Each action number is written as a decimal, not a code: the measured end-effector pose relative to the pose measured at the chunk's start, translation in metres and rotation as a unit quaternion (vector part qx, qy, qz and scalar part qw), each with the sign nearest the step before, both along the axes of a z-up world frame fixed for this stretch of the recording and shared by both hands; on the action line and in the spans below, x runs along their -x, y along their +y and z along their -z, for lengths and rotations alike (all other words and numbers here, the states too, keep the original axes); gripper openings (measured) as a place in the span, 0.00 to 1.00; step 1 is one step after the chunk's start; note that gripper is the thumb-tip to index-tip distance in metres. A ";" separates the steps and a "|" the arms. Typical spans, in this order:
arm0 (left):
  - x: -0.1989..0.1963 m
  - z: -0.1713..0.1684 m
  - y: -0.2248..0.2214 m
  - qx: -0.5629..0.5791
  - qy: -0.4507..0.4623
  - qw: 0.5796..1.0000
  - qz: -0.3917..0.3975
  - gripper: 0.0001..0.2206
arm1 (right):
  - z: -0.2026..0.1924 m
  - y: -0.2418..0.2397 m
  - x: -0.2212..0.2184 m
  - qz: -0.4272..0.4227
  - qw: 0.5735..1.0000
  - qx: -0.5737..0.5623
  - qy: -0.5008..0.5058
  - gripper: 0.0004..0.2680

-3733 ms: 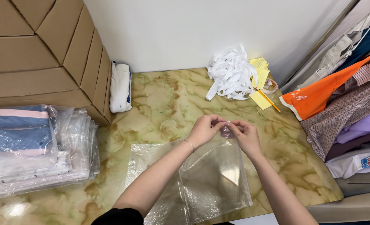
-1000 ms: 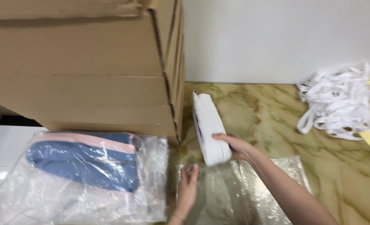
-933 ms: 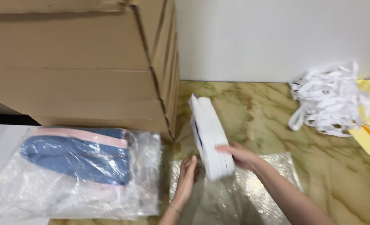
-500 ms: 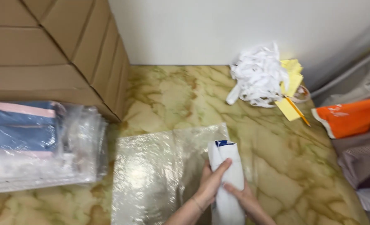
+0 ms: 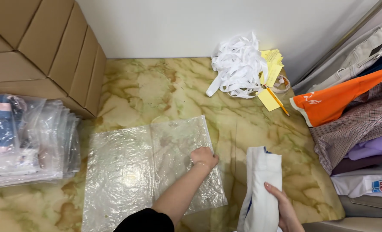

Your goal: Packing folded fabric items into clear plastic bags and sealing them.

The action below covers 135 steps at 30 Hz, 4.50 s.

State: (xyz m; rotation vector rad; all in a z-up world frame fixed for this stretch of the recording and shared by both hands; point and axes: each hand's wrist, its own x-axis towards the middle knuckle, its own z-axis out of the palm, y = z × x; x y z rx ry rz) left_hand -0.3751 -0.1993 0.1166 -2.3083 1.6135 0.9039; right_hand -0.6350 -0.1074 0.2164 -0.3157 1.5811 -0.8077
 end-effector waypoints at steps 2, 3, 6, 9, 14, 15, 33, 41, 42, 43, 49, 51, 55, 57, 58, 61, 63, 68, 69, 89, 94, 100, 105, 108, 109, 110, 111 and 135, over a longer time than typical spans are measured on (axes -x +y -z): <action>0.004 -0.004 0.002 0.011 0.007 1.000 -0.003 0.25 | 0.004 -0.001 0.004 -0.001 1.000 -0.017 0.023 0.21; 0.005 -0.005 0.006 0.023 0.012 1.000 -0.005 0.24 | 0.007 0.000 0.005 -0.003 0.998 -0.035 0.044 0.23; 0.000 -0.003 0.014 0.051 0.008 0.999 0.005 0.22 | 0.000 -0.004 -0.006 -0.024 0.998 -0.050 0.017 0.23; 0.006 -0.019 0.017 0.018 -0.021 0.999 0.033 0.31 | 0.018 -0.014 -0.015 -0.030 0.999 -0.029 0.021 0.23; 0.024 0.016 0.017 0.047 -0.075 0.993 0.074 0.22 | 0.000 -0.025 -0.041 -0.069 0.998 -0.010 0.005 0.22; 0.026 0.018 0.018 0.046 -0.080 0.991 0.095 0.20 | 0.001 -0.025 -0.042 -0.077 0.997 0.005 -0.003 0.21; -0.034 -0.033 0.108 0.189 0.237 0.948 0.096 0.13 | 0.034 -0.042 -0.027 -0.231 0.943 0.073 0.228 0.39; 0.024 0.011 0.126 0.222 0.076 0.877 0.420 0.19 | 0.020 0.011 -0.035 -0.242 0.739 0.407 0.479 0.18; 0.027 0.021 0.123 0.220 0.035 0.866 0.447 0.20 | 0.025 0.022 -0.038 -0.229 0.678 0.502 0.486 0.10; 0.025 0.013 0.122 0.221 0.037 0.864 0.451 0.20 | 0.028 0.033 -0.042 -0.226 0.678 0.499 0.489 0.10; 0.007 0.007 0.113 0.334 0.128 0.846 0.395 0.05 | 0.044 0.071 -0.065 -0.426 0.752 0.258 0.431 0.09; -0.004 -0.005 0.114 0.360 0.151 0.841 0.375 0.11 | 0.039 0.068 -0.071 -0.381 0.773 0.311 0.401 0.05; -0.014 -0.029 0.109 0.361 0.182 0.846 0.347 0.10 | 0.029 0.053 -0.074 -0.349 0.815 0.254 0.386 0.12; -0.016 -0.041 0.107 0.349 0.224 0.858 0.302 0.08 | 0.017 0.049 -0.076 -0.371 0.820 0.219 0.377 0.07; -0.015 -0.046 0.108 0.350 0.224 0.858 0.301 0.08 | 0.017 0.046 -0.073 -0.372 0.819 0.220 0.378 0.07; -0.017 -0.054 0.108 0.361 0.238 0.857 0.280 0.12 | 0.017 0.037 -0.070 -0.376 0.847 0.214 0.309 0.04; -0.017 -0.051 0.107 0.354 0.246 0.857 0.284 0.14 | 0.012 0.034 -0.069 -0.393 0.856 0.202 0.267 0.04; -0.019 -0.052 0.101 0.390 0.202 0.840 0.318 0.11 | 0.018 0.037 -0.067 -0.388 0.836 0.264 0.286 0.03; -0.020 -0.052 0.099 0.412 0.180 0.829 0.332 0.09 | 0.019 0.038 -0.066 -0.391 0.825 0.280 0.297 0.03; -0.178 -0.129 -0.023 0.464 -0.076 0.880 0.072 0.10 | 0.032 0.068 -0.018 -0.384 0.823 0.243 0.340 0.04; -0.090 -0.147 0.034 0.221 0.093 0.969 -0.065 0.42 | 0.011 0.058 -0.023 -0.333 0.848 0.225 0.346 0.08; 0.006 -0.105 0.078 -0.019 0.257 0.964 -0.057 0.43 | 0.022 0.005 -0.006 -0.230 0.919 0.078 0.311 0.43; 0.056 -0.020 0.038 0.016 0.078 0.997 -0.015 0.35 | -0.022 0.001 -0.042 -0.308 0.915 -0.020 0.259 0.43; 0.078 0.032 0.006 -0.017 -0.008 0.999 -0.028 0.38 | -0.021 -0.001 -0.053 -0.243 0.942 -0.077 0.219 0.28; 0.080 0.042 0.003 -0.017 -0.007 0.999 -0.030 0.38 | -0.018 -0.003 -0.052 -0.244 0.941 -0.077 0.220 0.28; 0.084 0.053 0.001 0.006 -0.023 0.999 -0.023 0.33 | -0.015 -0.003 -0.050 -0.238 0.945 -0.077 0.211 0.27; 0.089 0.063 -0.001 0.029 -0.040 0.999 -0.015 0.29 | -0.011 -0.004 -0.047 -0.231 0.949 -0.077 0.202 0.27; 0.003 -0.068 0.167 0.278 0.319 0.891 -0.167 0.07 | 0.047 0.051 -0.029 -0.219 0.973 -0.072 -0.015 0.22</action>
